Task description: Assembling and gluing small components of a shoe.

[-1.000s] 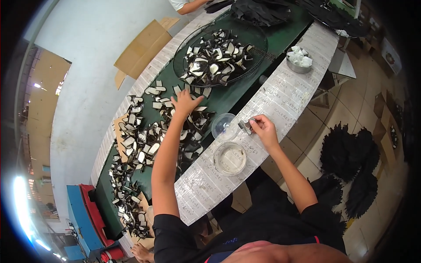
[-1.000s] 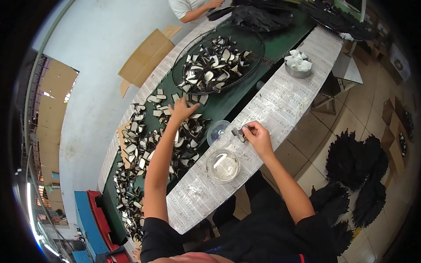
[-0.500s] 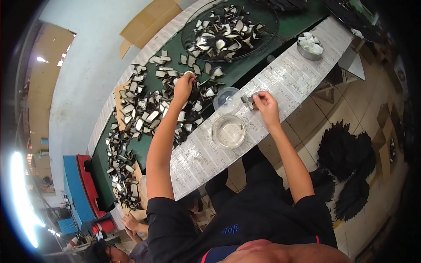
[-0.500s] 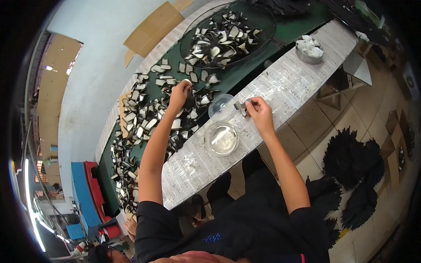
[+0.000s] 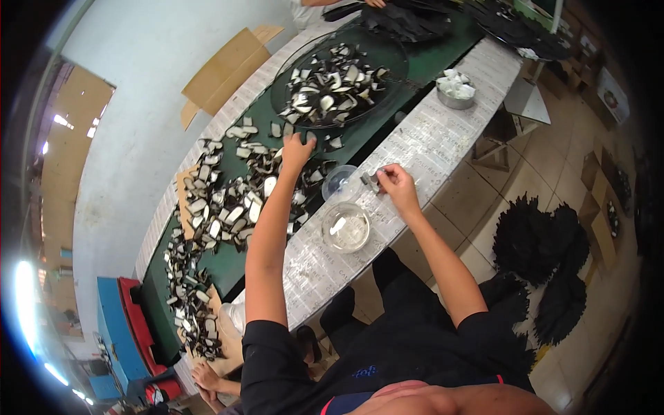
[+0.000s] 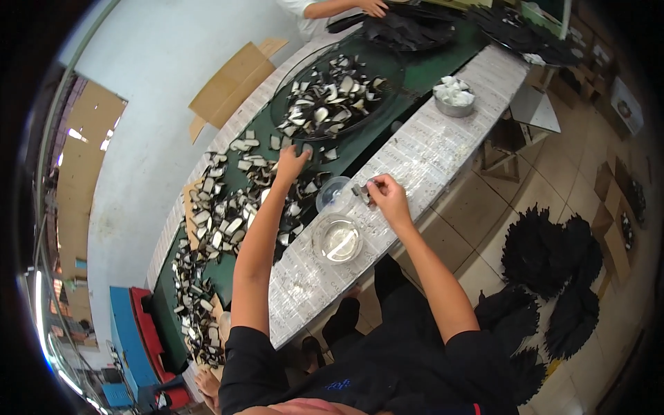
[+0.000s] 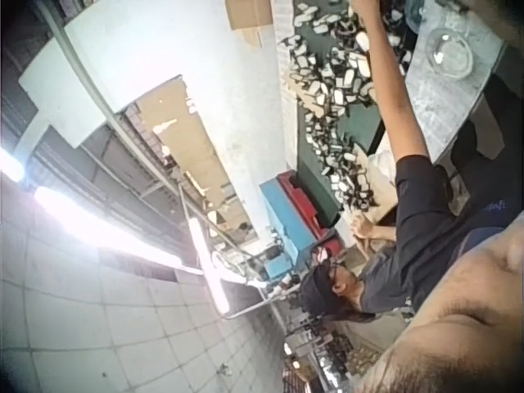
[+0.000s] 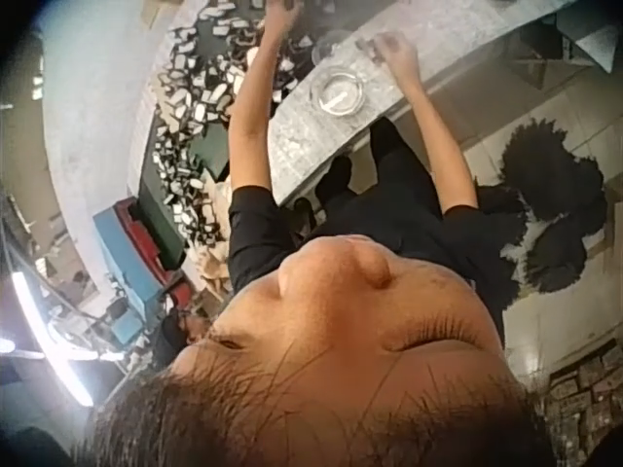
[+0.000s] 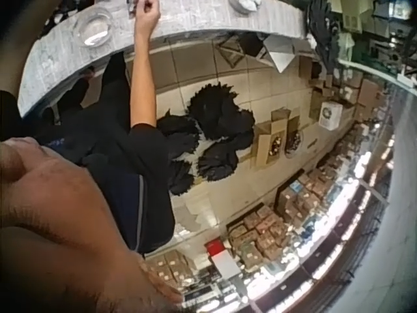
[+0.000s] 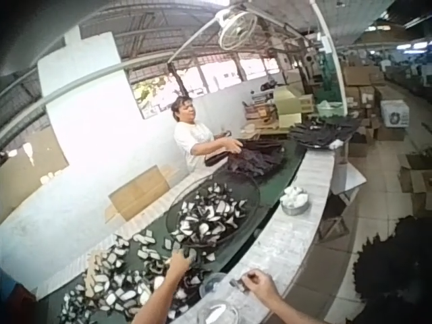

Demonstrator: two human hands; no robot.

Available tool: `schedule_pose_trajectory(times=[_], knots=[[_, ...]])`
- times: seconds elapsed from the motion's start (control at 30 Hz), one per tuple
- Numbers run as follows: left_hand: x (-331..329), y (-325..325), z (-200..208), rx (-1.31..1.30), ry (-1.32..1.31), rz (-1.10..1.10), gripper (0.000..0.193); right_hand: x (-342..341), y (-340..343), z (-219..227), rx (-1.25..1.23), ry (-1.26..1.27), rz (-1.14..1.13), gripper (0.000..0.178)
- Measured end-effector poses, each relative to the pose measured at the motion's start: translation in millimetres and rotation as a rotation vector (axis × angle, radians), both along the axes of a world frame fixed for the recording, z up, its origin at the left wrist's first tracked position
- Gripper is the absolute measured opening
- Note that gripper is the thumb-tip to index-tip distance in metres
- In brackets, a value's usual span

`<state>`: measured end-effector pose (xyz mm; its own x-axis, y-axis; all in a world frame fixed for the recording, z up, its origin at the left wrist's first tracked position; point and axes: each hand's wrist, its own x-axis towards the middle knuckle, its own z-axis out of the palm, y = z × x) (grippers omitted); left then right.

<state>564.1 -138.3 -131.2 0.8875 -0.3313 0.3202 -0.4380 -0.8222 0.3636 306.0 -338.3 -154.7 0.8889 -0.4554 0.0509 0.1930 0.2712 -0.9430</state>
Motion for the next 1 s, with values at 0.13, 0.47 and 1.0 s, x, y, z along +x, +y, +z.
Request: schedule_pose_trajectory(times=[0.13,0.47,1.0], knots=[[27.6,-14.9,-28.3,0.187,-0.135,0.171,0.040,1.2,2.0,2.1,0.015,0.007,0.006,0.016],[-5.7,49.6,2.8,0.295,-0.090,-0.441,0.015,9.8,-6.7,-1.8,0.073,-0.021,0.001,0.015],[175.8,150.7,43.7,0.057,-0.048,0.095,0.041,3.1,-3.5,-0.6,0.063,0.084,-0.016,0.012]])
